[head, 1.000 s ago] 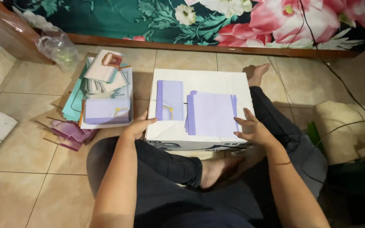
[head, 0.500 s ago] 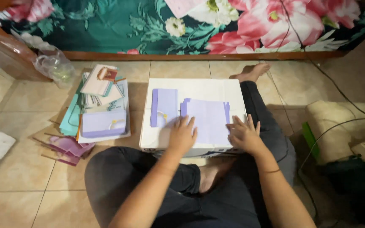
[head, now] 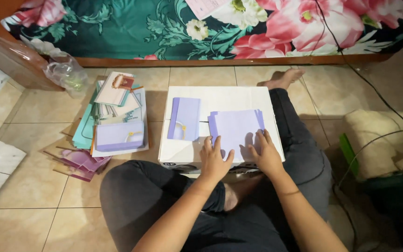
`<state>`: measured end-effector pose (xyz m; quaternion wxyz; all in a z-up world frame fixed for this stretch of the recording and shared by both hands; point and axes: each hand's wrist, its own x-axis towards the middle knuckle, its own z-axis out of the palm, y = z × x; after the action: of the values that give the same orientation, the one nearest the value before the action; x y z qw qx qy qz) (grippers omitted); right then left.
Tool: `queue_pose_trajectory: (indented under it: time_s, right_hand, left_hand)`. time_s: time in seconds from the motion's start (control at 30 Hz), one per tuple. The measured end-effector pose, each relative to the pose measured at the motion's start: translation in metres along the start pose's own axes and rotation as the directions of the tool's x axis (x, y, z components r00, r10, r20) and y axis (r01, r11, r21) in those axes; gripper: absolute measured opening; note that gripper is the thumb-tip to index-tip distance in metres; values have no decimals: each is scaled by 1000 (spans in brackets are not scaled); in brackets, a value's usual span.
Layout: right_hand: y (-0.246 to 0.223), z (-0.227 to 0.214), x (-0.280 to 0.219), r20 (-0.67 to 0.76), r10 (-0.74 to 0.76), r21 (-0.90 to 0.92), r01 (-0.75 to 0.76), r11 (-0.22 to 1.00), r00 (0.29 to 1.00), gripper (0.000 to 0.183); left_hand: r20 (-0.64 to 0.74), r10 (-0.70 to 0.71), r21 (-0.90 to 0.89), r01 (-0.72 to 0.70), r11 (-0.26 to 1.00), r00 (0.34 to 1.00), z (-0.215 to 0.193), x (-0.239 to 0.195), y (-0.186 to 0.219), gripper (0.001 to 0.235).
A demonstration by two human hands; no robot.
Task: Folding individual purple paper sheets into inserts and stacking them neatly on a white box.
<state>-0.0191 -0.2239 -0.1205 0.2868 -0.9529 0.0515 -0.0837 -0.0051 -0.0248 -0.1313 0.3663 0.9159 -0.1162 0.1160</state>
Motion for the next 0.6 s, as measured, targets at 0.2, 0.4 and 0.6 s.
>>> queue_pose_trajectory:
  time_s: [0.2,0.4,0.6]
  right_hand:
    - [36,12,2,-128,73,68,-65,996,989,43]
    - [41,15,7,-129,-3,83,14,996,992,37]
    - [26,16,8,-235,-74,-335,-9,942,969,49]
  left_hand:
    - [112,-9,105,-3,994,994,9,9,-31,76]
    - [159,-105,51,98,994,982,18,28,-39,73]
    - [185,-161,89,147,985,969,0,27,-22,63]
